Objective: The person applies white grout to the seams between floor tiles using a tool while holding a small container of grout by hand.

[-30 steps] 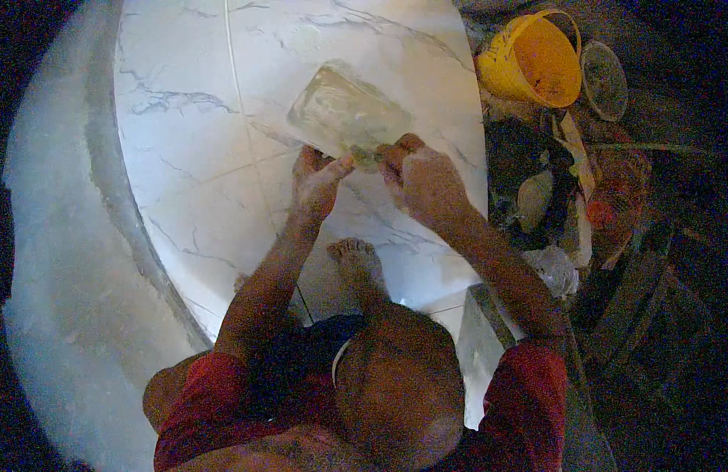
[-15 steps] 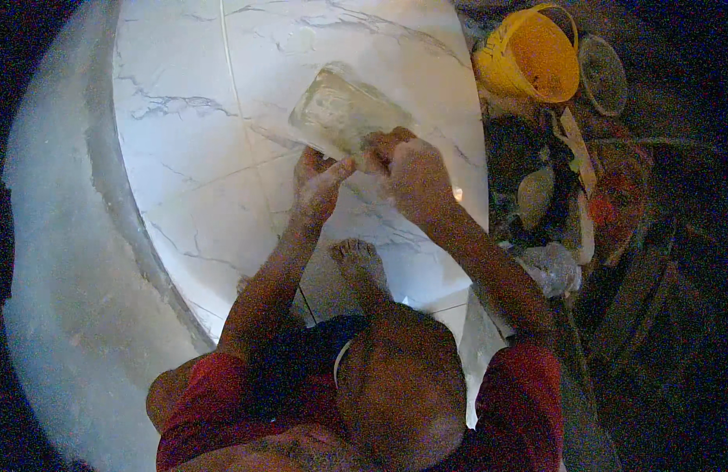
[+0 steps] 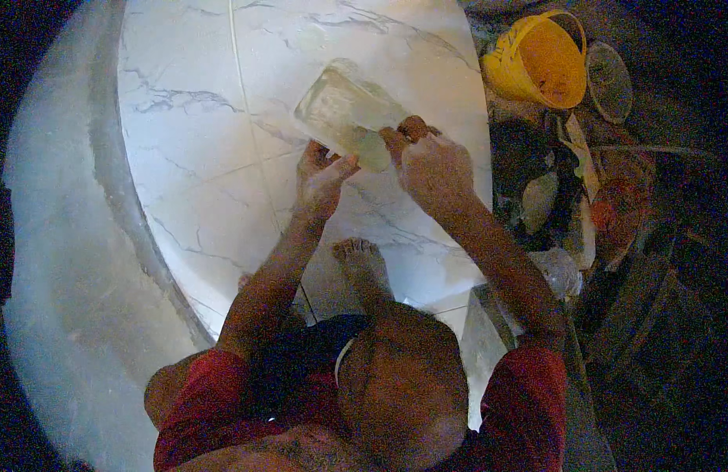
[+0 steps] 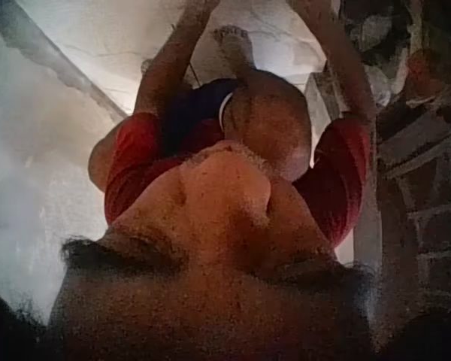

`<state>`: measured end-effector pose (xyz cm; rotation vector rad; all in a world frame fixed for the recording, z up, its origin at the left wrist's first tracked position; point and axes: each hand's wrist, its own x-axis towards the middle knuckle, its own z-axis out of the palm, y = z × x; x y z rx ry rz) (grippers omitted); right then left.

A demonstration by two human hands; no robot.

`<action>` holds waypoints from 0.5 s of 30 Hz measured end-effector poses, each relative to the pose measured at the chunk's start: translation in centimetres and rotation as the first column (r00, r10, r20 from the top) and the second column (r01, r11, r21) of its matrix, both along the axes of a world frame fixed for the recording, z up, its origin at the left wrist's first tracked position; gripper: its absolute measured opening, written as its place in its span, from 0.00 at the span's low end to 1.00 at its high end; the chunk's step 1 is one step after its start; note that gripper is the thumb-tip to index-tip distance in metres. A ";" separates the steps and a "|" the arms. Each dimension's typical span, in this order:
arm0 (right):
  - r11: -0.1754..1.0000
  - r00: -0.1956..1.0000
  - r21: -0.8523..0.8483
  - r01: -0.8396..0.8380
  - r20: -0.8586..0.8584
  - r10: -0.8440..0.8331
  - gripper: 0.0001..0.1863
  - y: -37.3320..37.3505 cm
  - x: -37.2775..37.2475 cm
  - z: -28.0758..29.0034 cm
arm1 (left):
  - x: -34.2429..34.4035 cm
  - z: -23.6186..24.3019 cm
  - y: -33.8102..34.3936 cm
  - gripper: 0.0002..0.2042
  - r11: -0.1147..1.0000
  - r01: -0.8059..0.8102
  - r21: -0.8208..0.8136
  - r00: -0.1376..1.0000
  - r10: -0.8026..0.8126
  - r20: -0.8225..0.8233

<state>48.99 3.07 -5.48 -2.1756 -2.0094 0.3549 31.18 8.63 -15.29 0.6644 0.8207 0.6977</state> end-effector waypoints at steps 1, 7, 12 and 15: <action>1.000 1.000 -0.001 -0.002 -0.001 0.002 0.11 -0.1 0.1 0.1 | 0.0 0.2 0.1 0.32 1.000 -0.003 -0.010 1.000 0.003 -0.006; 0.954 0.934 -0.055 -0.296 0.194 0.301 0.11 -1.3 -0.2 -0.5 | -0.4 0.5 0.1 0.32 0.997 -0.038 -0.064 0.999 0.038 0.010; 0.966 0.942 -0.040 -0.257 0.214 0.260 0.12 -1.1 0.2 -0.5 | 0.0 0.8 -0.1 0.31 0.994 -0.055 -0.090 0.995 0.063 0.082; 0.960 0.944 -0.123 -0.251 0.190 0.271 0.11 -1.6 -0.2 -0.4 | -0.2 0.7 0.0 0.36 0.995 -0.024 -0.095 0.999 0.028 0.041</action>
